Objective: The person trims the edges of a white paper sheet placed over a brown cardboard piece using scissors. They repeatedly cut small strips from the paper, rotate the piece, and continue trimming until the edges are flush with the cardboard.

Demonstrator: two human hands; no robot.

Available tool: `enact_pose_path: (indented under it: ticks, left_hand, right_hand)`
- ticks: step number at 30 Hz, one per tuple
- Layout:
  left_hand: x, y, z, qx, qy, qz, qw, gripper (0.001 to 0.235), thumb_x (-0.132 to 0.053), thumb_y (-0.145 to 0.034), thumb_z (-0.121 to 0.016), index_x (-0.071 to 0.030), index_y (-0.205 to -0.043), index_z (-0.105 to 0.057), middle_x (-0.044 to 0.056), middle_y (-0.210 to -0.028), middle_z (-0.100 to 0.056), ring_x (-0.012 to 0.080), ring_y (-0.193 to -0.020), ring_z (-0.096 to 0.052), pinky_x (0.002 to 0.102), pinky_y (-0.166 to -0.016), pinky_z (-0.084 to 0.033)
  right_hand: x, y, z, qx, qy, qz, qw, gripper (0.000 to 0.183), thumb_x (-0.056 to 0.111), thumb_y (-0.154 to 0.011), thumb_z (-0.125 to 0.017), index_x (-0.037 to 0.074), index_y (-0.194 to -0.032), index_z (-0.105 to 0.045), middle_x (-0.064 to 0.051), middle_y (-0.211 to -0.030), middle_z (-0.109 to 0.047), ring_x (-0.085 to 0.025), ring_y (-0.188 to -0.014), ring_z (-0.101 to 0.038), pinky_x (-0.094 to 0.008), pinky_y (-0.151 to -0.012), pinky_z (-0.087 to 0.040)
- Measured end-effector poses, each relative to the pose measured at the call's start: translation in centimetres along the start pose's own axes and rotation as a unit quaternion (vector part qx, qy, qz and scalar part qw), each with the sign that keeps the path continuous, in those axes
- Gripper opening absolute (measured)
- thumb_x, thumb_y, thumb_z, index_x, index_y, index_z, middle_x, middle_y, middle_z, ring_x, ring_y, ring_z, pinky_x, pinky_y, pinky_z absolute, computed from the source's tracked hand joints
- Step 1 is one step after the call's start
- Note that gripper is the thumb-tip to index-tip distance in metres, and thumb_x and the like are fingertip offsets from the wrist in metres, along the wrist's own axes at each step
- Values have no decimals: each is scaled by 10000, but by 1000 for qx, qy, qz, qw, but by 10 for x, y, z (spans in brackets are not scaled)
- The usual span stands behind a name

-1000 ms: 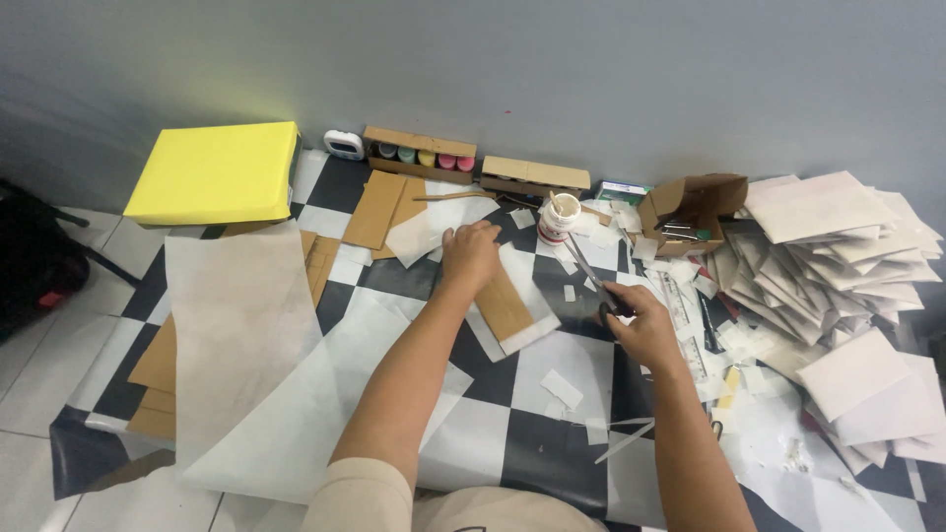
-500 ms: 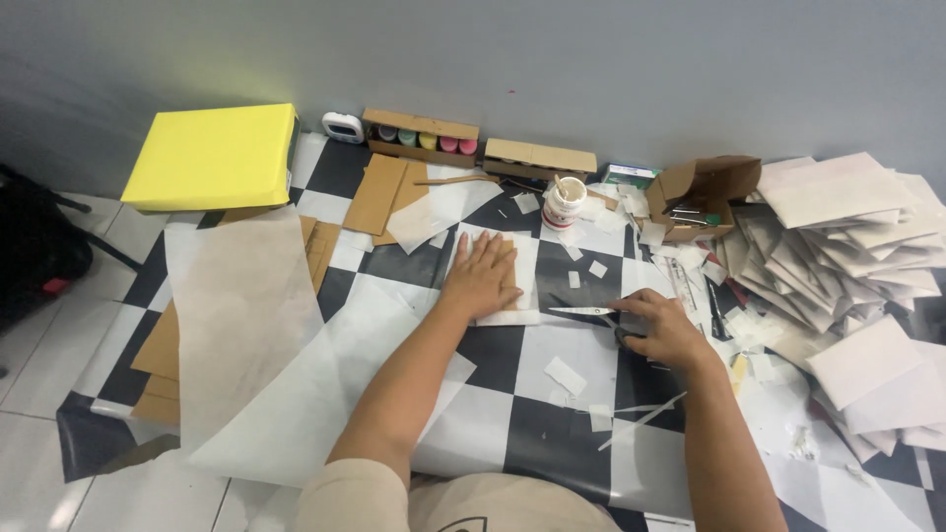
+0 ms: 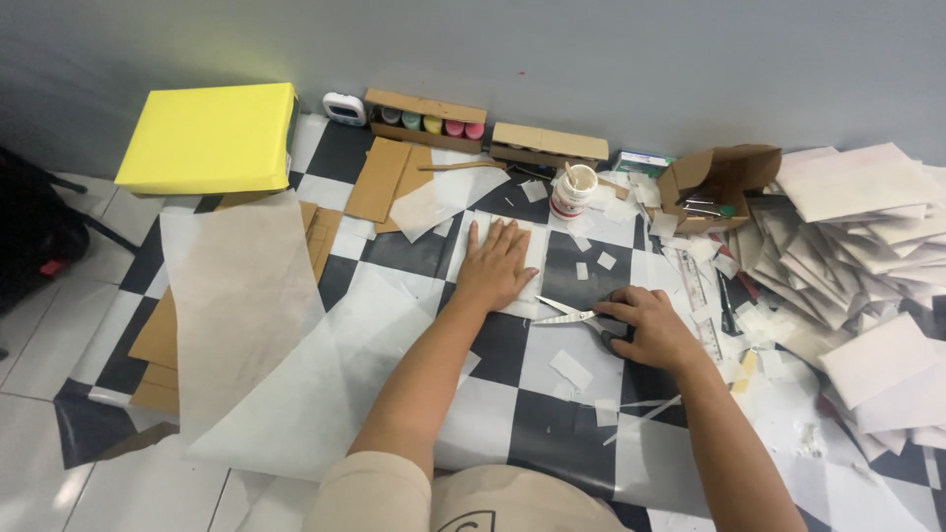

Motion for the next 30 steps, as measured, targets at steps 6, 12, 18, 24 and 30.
enact_pose_path:
  ticks: [6,12,18,24,30]
  left_hand:
    - [0,2,2,-1,-5,6,1000,684,-587,-1018,-272,-191,-1565,-375,96,-1675,-264,266,-1567,-160,592,-1253,58]
    - [1,1,0,4,-1,7,1000,668,-571,-1032,-247,-195,-1571,-369,88,-1679,-257,255,-1571,-146,586,-1250,76]
    - [2,1,0,1,8,9,1000,656,-565,-1039,-246,-198,-1568,-374,84,-1677,-262,248,-1569,-154,576,-1252,78]
    - [2,0,0,6,1,9,1000,642,-551,-1040,-257,-210,-1575,-357,73,-1680,-256,246,-1569,-151,575,-1259,62]
    - [2,-1,-2,9,5,13,1000,643,-545,-1041,-252,-212,-1583,-340,72,-1683,-249,244,-1570,-150,565,-1264,54]
  right_hand:
    - [17,-6,5,26,22,6,999,609,233,-682,-849,323,-1268,-707,29,-1236,-695,-120,-1194,-613,-269,-1052,-366]
    - [39,-5,17,51,33,14,998,575,169,-713,-840,334,-1251,-719,49,-1204,-709,-99,-1154,-627,-245,-1032,-390]
    - [39,-9,14,54,33,17,998,556,147,-753,-812,330,-1268,-710,47,-1199,-712,-114,-1146,-631,-251,-1013,-413]
    - [31,-14,4,34,93,18,995,515,178,-790,-797,381,-1254,-707,92,-1166,-712,-70,-1099,-638,-228,-951,-415]
    - [27,-15,-1,18,118,29,992,493,186,-794,-800,406,-1228,-716,113,-1088,-712,-48,-1029,-641,-207,-912,-426]
Point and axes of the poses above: each hand's wrist, its own y-axis away from the middle knuckle, its own z-axis out of the back of the hand, x = y × z, the point moved 4 cm from there along -y, towards the middle knuckle
